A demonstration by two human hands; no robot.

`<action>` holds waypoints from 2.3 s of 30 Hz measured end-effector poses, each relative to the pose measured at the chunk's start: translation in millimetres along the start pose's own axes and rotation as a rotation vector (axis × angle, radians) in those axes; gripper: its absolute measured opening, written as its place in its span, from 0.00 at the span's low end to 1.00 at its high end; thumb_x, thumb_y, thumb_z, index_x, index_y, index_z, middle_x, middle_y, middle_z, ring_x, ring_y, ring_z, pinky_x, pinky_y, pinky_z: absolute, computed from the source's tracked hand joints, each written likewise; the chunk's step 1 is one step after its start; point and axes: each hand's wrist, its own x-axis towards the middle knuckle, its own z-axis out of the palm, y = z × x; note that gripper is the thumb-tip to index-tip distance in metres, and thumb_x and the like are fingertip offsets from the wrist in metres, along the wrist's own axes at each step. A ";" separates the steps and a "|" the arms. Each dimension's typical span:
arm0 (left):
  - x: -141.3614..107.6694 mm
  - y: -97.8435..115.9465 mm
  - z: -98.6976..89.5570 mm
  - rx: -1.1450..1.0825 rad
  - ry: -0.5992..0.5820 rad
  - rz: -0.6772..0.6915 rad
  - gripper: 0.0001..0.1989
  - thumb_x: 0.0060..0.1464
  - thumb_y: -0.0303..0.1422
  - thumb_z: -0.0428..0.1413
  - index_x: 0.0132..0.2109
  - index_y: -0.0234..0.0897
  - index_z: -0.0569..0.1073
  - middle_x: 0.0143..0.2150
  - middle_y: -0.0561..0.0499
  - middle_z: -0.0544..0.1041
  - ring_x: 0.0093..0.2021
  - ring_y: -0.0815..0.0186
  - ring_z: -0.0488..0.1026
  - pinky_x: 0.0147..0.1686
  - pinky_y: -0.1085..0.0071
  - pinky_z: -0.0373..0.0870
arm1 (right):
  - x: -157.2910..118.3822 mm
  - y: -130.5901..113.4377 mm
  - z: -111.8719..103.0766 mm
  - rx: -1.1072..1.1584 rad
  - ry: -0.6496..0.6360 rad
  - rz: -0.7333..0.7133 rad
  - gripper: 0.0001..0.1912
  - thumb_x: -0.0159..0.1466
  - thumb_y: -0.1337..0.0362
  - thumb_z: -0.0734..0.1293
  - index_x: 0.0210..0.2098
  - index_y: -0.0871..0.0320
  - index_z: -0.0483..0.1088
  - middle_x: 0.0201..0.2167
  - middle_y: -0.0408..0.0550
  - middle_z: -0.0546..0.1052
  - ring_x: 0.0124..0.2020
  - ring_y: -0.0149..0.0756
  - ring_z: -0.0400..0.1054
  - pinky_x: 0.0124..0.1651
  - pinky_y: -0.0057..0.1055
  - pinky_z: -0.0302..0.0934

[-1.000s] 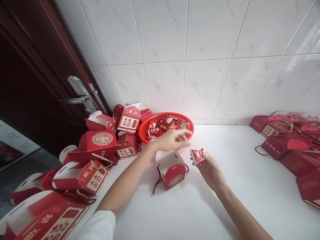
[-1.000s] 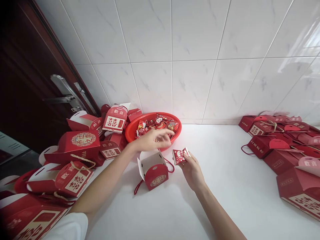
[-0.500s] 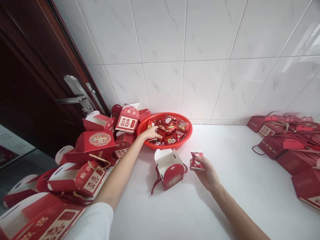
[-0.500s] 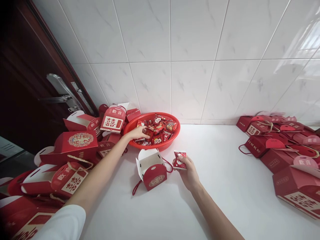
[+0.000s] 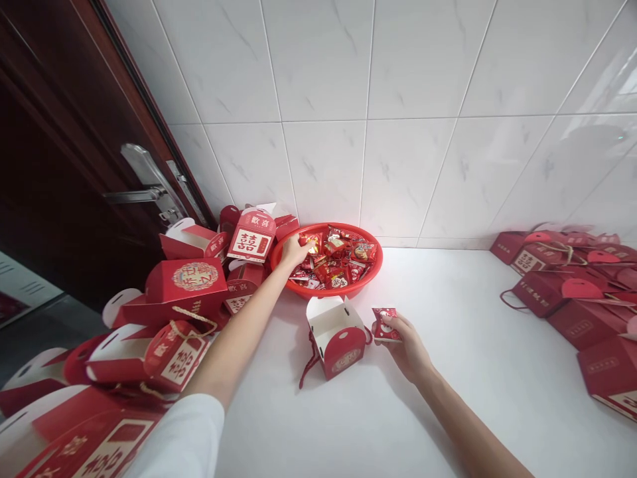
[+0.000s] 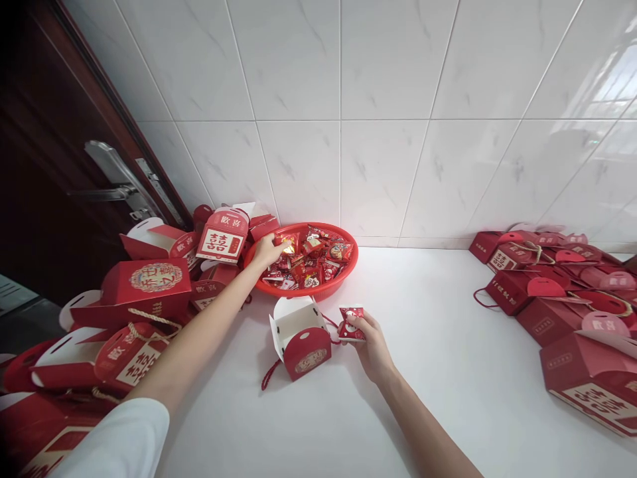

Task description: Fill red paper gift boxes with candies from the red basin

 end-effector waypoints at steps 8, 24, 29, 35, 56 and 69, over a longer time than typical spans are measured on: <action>-4.4 4.2 -5.0 0.108 0.093 -0.041 0.28 0.51 0.26 0.58 0.60 0.34 0.66 0.58 0.32 0.73 0.60 0.43 0.68 0.55 0.53 0.66 | -1.4 0.0 1.0 -0.027 0.001 0.007 0.15 0.52 0.54 0.76 0.26 0.58 0.72 0.23 0.45 0.75 0.25 0.34 0.65 0.30 0.31 0.60; -3.7 7.2 3.1 0.038 -0.131 0.134 0.15 0.42 0.28 0.64 0.41 0.39 0.80 0.47 0.43 0.83 0.51 0.52 0.78 0.51 0.64 0.70 | -1.8 -1.4 0.7 -0.039 0.018 -0.019 0.16 0.51 0.54 0.77 0.30 0.60 0.76 0.23 0.47 0.76 0.25 0.34 0.67 0.30 0.31 0.60; -11.3 10.7 -5.3 -0.087 -0.115 0.167 0.03 0.49 0.32 0.60 0.31 0.39 0.79 0.40 0.46 0.84 0.44 0.56 0.79 0.47 0.67 0.71 | -1.5 -1.3 0.6 -0.043 0.025 -0.023 0.16 0.51 0.54 0.77 0.30 0.60 0.76 0.23 0.46 0.76 0.25 0.35 0.67 0.30 0.31 0.59; -19.1 26.9 -18.1 -0.253 -0.096 0.231 0.11 0.57 0.38 0.55 0.41 0.36 0.77 0.47 0.46 0.82 0.50 0.60 0.77 0.51 0.68 0.71 | -2.4 -3.2 1.7 -0.047 0.037 -0.024 0.16 0.51 0.54 0.77 0.31 0.60 0.75 0.23 0.46 0.75 0.25 0.34 0.66 0.30 0.32 0.60; -115.6 120.0 15.1 -0.470 -0.965 0.530 0.19 0.56 0.41 0.61 0.51 0.35 0.74 0.39 0.48 0.79 0.41 0.63 0.76 0.44 0.66 0.71 | -13.2 -10.9 8.2 -0.086 -0.072 -0.145 0.22 0.53 0.47 0.77 0.22 0.60 0.74 0.21 0.46 0.72 0.21 0.28 0.57 0.25 0.29 0.49; -119.4 100.5 -9.4 -0.393 -1.037 0.514 0.12 0.56 0.38 0.61 0.36 0.31 0.80 0.31 0.50 0.78 0.33 0.67 0.73 0.34 0.73 0.69 | -12.1 -13.0 8.9 0.018 0.058 -0.150 0.22 0.46 0.48 0.80 0.22 0.60 0.75 0.21 0.46 0.75 0.22 0.29 0.63 0.24 0.26 0.53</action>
